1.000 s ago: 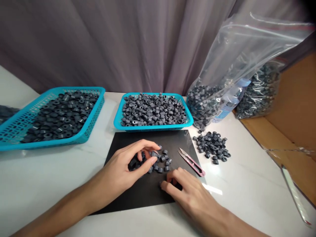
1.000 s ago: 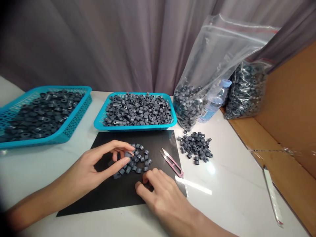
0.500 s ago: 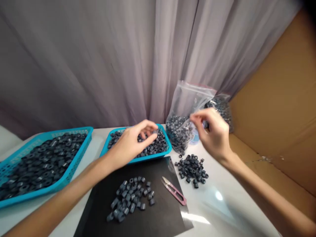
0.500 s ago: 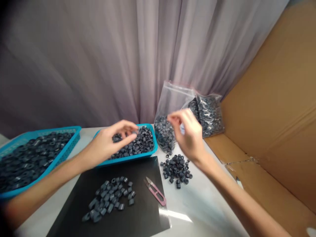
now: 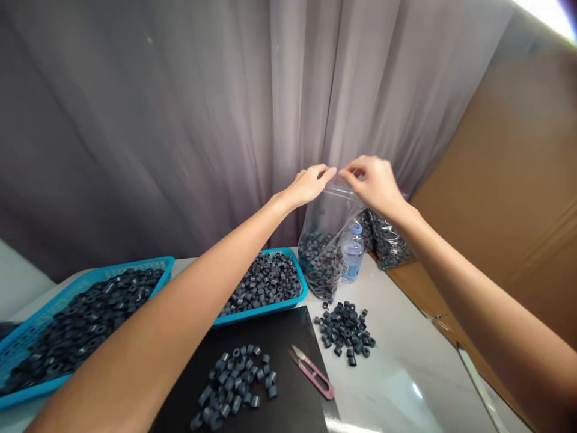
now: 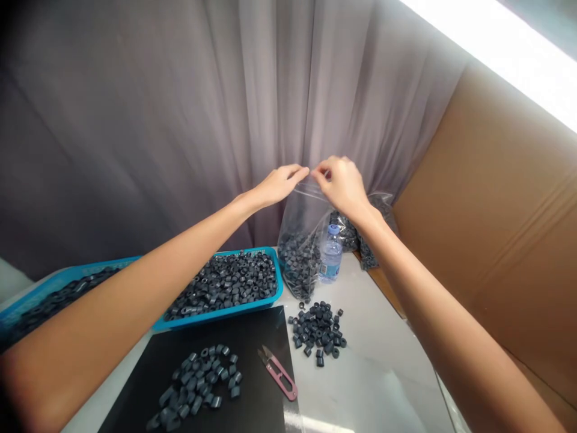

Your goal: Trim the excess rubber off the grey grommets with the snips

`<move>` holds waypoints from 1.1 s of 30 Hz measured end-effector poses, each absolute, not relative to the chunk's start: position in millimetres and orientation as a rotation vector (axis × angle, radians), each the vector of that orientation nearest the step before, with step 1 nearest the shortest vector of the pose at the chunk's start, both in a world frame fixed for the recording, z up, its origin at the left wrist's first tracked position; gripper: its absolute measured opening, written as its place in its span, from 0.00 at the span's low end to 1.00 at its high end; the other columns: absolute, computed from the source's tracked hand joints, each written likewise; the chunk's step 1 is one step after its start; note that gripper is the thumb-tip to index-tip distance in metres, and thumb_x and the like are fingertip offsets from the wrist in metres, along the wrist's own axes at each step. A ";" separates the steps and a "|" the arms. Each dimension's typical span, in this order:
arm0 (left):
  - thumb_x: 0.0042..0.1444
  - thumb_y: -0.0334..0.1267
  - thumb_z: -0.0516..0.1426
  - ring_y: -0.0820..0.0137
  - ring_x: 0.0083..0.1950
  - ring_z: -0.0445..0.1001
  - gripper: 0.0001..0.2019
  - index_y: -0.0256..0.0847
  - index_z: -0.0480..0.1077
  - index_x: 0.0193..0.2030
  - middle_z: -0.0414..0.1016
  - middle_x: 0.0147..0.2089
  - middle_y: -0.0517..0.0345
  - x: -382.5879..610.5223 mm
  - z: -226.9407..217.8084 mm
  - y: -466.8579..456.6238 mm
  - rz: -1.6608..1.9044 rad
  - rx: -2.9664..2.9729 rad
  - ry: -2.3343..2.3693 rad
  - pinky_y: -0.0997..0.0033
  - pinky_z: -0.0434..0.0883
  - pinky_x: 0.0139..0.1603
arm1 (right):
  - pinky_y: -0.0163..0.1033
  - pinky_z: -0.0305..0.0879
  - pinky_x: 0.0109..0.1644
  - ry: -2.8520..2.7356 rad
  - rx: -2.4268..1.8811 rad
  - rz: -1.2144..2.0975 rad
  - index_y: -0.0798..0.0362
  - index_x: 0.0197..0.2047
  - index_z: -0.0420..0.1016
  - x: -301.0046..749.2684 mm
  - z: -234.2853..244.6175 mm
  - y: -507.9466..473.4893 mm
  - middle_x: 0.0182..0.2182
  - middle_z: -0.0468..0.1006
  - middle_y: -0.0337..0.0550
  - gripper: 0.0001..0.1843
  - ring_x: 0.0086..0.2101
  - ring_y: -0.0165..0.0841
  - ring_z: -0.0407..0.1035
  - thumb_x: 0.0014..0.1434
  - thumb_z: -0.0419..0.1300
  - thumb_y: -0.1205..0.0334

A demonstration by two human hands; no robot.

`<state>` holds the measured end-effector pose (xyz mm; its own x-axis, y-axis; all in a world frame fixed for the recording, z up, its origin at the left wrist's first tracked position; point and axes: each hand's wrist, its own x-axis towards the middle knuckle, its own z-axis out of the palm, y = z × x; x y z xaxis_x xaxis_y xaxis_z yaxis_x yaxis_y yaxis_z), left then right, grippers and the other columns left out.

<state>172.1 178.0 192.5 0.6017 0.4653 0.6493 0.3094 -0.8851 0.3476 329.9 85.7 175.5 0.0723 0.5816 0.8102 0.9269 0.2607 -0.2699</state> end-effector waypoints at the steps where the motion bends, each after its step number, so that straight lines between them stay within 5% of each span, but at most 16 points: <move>1: 0.69 0.42 0.51 0.60 0.56 0.76 0.13 0.40 0.75 0.47 0.81 0.51 0.49 162.1 188.6 171.2 1.197 2.623 0.640 0.59 0.67 0.59 | 0.49 0.61 0.55 -1.560 -1.391 -0.538 0.53 0.37 0.78 321.6 168.6 72.3 0.40 0.80 0.52 0.12 0.44 0.42 0.70 0.68 0.56 0.58; 4: 0.70 0.40 0.50 0.63 0.61 0.71 0.12 0.40 0.72 0.52 0.77 0.57 0.51 114.6 166.4 137.6 1.285 2.593 0.633 0.62 0.62 0.64 | 0.47 0.64 0.51 -1.457 -1.164 -0.725 0.50 0.37 0.75 282.0 132.2 23.1 0.36 0.76 0.48 0.10 0.40 0.40 0.69 0.69 0.56 0.59; 7: 0.70 0.43 0.52 0.66 0.48 0.75 0.11 0.41 0.73 0.46 0.79 0.47 0.56 47.1 124.3 86.4 0.886 2.552 0.646 0.67 0.70 0.53 | 0.42 0.66 0.41 -1.840 -0.981 -0.316 0.50 0.39 0.73 230.5 72.4 -26.1 0.32 0.75 0.43 0.06 0.35 0.35 0.69 0.68 0.57 0.66; 10: 0.67 0.42 0.57 0.66 0.50 0.73 0.06 0.46 0.73 0.44 0.76 0.46 0.60 -20.0 72.2 34.2 0.554 2.601 0.792 0.67 0.69 0.53 | 0.41 0.67 0.38 -2.111 -0.976 0.098 0.51 0.43 0.73 186.3 5.4 -57.9 0.35 0.76 0.44 0.05 0.36 0.35 0.69 0.69 0.56 0.66; 15: 0.63 0.40 0.62 0.62 0.53 0.68 0.05 0.49 0.73 0.46 0.71 0.48 0.58 -75.1 5.7 -9.8 0.271 2.594 0.891 0.64 0.68 0.54 | 0.44 0.68 0.41 -2.265 -1.124 0.217 0.52 0.46 0.72 149.0 -62.5 -72.1 0.41 0.75 0.46 0.06 0.40 0.39 0.68 0.68 0.60 0.59; 20: 0.64 0.33 0.58 0.62 0.55 0.67 0.09 0.49 0.71 0.50 0.69 0.51 0.57 -74.4 -15.8 -11.2 0.259 2.606 0.892 0.61 0.67 0.58 | 0.46 0.68 0.41 -2.242 -1.219 0.041 0.54 0.46 0.72 136.6 -71.7 -73.9 0.40 0.74 0.47 0.06 0.39 0.41 0.66 0.69 0.58 0.62; 33: 0.65 0.35 0.58 0.61 0.54 0.67 0.06 0.45 0.74 0.48 0.70 0.51 0.54 -74.0 -23.8 -7.4 0.331 2.771 0.794 0.57 0.65 0.57 | 0.44 0.68 0.42 -2.121 -1.218 0.301 0.51 0.48 0.72 151.3 -69.2 -73.7 0.39 0.74 0.46 0.06 0.40 0.39 0.67 0.69 0.58 0.62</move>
<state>-74.0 -7.4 -23.8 0.8267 0.5425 0.1494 0.4882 -0.8235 0.2891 151.3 -73.7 -69.2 -0.3443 0.8337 0.4317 0.6804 0.5385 -0.4971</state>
